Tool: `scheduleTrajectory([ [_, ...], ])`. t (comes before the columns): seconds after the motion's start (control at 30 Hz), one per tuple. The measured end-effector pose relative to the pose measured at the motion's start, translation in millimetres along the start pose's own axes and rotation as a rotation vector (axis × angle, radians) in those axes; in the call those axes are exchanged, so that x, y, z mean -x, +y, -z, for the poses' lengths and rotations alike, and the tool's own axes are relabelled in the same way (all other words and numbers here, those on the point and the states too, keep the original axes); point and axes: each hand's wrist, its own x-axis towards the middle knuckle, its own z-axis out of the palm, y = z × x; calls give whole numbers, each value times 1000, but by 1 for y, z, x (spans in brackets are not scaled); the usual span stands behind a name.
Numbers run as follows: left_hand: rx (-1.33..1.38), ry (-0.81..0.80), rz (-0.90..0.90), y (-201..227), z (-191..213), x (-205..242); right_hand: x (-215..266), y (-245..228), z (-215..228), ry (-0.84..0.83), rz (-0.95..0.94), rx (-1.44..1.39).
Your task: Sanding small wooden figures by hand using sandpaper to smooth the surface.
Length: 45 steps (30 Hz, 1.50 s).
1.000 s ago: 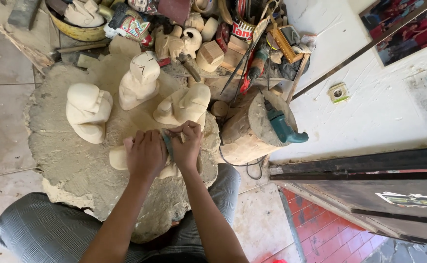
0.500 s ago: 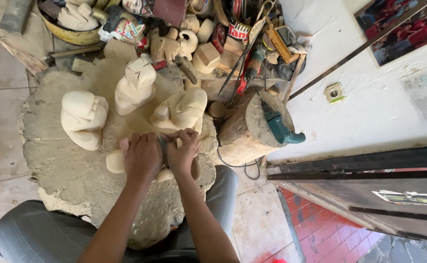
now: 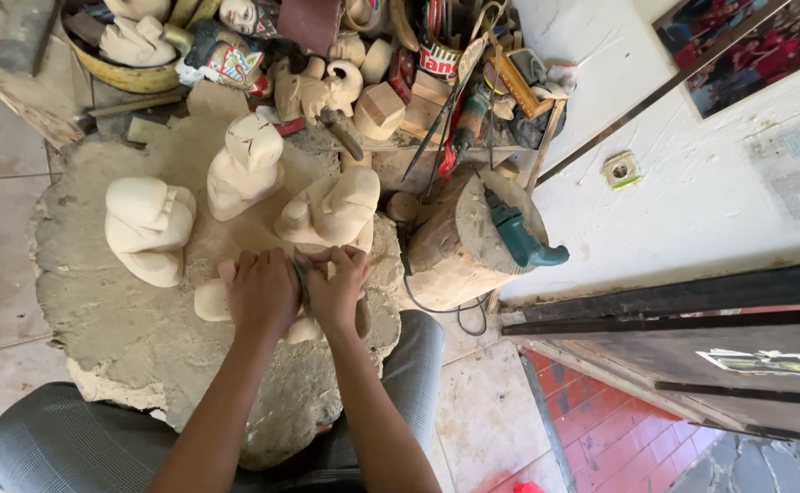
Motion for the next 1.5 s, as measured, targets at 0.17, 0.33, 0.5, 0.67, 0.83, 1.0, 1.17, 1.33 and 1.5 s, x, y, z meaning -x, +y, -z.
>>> scheduleTrajectory([
  [0.17, -44, 99, -38, -5, -22, -1, 8, 1, 7, 52, 64, -62],
  [0.33, -42, 79, -54, -14, -44, -2, 1, 8, -15, 149, 159, -17],
  [0.5, -16, 48, -74, -6, -12, 5, 0, -6, -14, 191, 129, 26],
  [0.67, -43, 135, -72, -20, -39, 10, -19, -38, 19, 84, 104, -487],
  [0.83, -48, 68, -97, -23, -23, 4, -4, -29, 64, -34, -57, -855],
  [1.0, 0, 9, -111, -16, 7, 11, 20, 11, 72, -123, -239, -1090],
  [1.17, -13, 81, -119, -19, -8, 10, 13, 70, 45, -271, -191, -863],
  [1.33, -49, 29, -69, -19, -12, 9, 41, 37, 52, -280, -52, -653],
  [1.5, 46, -227, -86, -31, -7, -3, 57, 13, 65, -327, 5, -535],
])
